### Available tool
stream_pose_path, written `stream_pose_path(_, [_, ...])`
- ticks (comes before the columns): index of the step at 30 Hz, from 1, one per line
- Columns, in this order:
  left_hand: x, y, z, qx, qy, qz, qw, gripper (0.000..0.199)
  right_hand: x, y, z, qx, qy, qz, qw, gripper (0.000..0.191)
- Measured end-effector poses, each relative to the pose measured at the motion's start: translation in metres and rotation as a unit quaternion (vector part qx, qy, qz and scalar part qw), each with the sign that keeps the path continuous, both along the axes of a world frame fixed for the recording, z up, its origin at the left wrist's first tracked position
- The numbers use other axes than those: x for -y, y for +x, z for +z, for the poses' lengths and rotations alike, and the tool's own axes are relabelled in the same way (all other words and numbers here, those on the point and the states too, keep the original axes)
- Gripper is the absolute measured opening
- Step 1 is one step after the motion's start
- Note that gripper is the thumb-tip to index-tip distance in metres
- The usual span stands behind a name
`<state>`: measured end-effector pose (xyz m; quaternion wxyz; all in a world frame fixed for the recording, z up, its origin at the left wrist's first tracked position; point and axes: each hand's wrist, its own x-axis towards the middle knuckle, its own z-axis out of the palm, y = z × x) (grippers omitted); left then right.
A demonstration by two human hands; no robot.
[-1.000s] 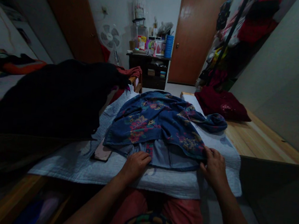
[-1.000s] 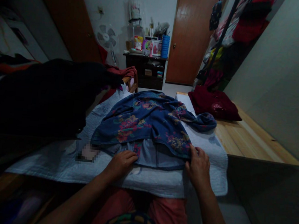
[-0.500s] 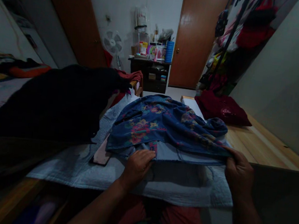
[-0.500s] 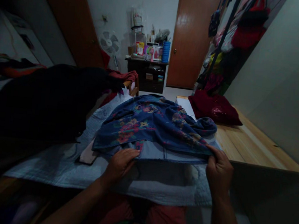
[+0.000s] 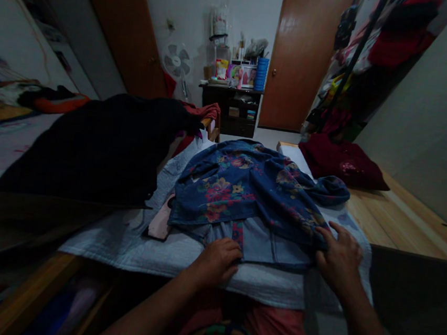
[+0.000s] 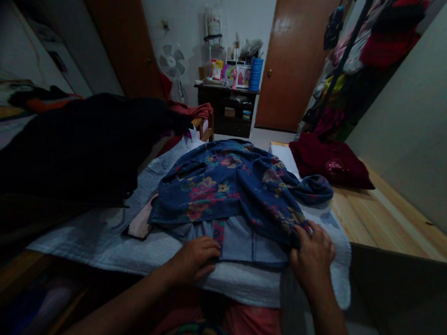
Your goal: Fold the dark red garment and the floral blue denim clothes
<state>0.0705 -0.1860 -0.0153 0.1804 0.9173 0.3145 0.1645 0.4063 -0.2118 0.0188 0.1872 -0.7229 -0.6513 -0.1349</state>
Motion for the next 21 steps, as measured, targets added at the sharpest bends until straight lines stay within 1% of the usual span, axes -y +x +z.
stream_pose_path(1, [-0.001,-0.003,0.003,0.016,-0.012,0.003,1.0,0.024,-0.005,-0.013,0.0,-0.008,0.007,0.041,0.999,0.044])
stream_pose_path(2, [-0.003,-0.007,0.005,0.034,-0.012,0.021,0.999,0.024,-0.01,-0.026,-0.002,-0.02,0.011,0.088,0.996,0.041])
stream_pose_path(3, [-0.005,-0.013,0.007,0.049,0.001,0.055,0.997,0.023,-0.016,-0.039,-0.005,-0.033,0.01,0.13,0.991,0.04])
stream_pose_path(4, [-0.008,-0.019,0.01,0.059,0.028,0.107,0.992,0.025,-0.023,-0.052,-0.01,-0.042,-0.001,0.165,0.985,0.039])
stream_pose_path(5, [-0.011,-0.027,0.012,0.058,0.064,0.172,0.981,0.029,-0.029,-0.063,-0.015,-0.049,-0.013,0.186,0.981,0.039])
stream_pose_path(6, [-0.015,-0.036,0.014,0.049,0.103,0.243,0.963,0.035,-0.035,-0.073,-0.021,-0.053,-0.025,0.197,0.979,0.04])
stream_pose_path(8, [-0.023,-0.055,0.017,0.007,0.16,0.374,0.913,0.054,-0.046,-0.088,-0.032,-0.053,-0.047,0.185,0.98,0.045])
stream_pose_path(9, [-0.027,-0.065,0.017,-0.015,0.172,0.42,0.891,0.064,-0.05,-0.092,-0.036,-0.051,-0.058,0.17,0.982,0.048])
stream_pose_path(10, [-0.031,-0.074,0.016,-0.033,0.174,0.451,0.875,0.072,-0.054,-0.095,-0.04,-0.048,-0.07,0.153,0.985,0.051])
stream_pose_path(11, [-0.034,-0.083,0.015,-0.046,0.169,0.468,0.866,0.077,-0.056,-0.096,-0.043,-0.045,-0.082,0.137,0.986,0.053])
stream_pose_path(12, [-0.038,-0.09,0.013,-0.053,0.158,0.477,0.863,0.08,-0.058,-0.097,-0.046,-0.042,-0.095,0.124,0.987,0.053])
stream_pose_path(14, [-0.043,-0.103,0.009,-0.042,0.125,0.476,0.87,0.08,-0.061,-0.096,-0.051,-0.036,-0.118,0.107,0.987,0.052])
stream_pose_path(15, [-0.046,-0.107,0.008,-0.021,0.103,0.473,0.875,0.079,-0.062,-0.095,-0.052,-0.033,-0.128,0.1,0.986,0.052])
stream_pose_path(17, [-0.05,-0.114,0.008,0.05,0.06,0.469,0.88,0.076,-0.064,-0.094,-0.054,-0.023,-0.141,0.09,0.986,0.053])
stream_pose_path(18, [-0.051,-0.116,0.011,0.098,0.04,0.469,0.877,0.074,-0.064,-0.093,-0.054,-0.018,-0.145,0.086,0.986,0.053])
stream_pose_path(20, [-0.053,-0.12,0.017,0.208,0.001,0.469,0.858,0.069,-0.065,-0.093,-0.051,-0.008,-0.147,0.082,0.986,0.053])
stream_pose_path(21, [-0.054,-0.121,0.021,0.267,-0.019,0.469,0.842,0.066,-0.065,-0.093,-0.049,-0.005,-0.146,0.08,0.986,0.052])
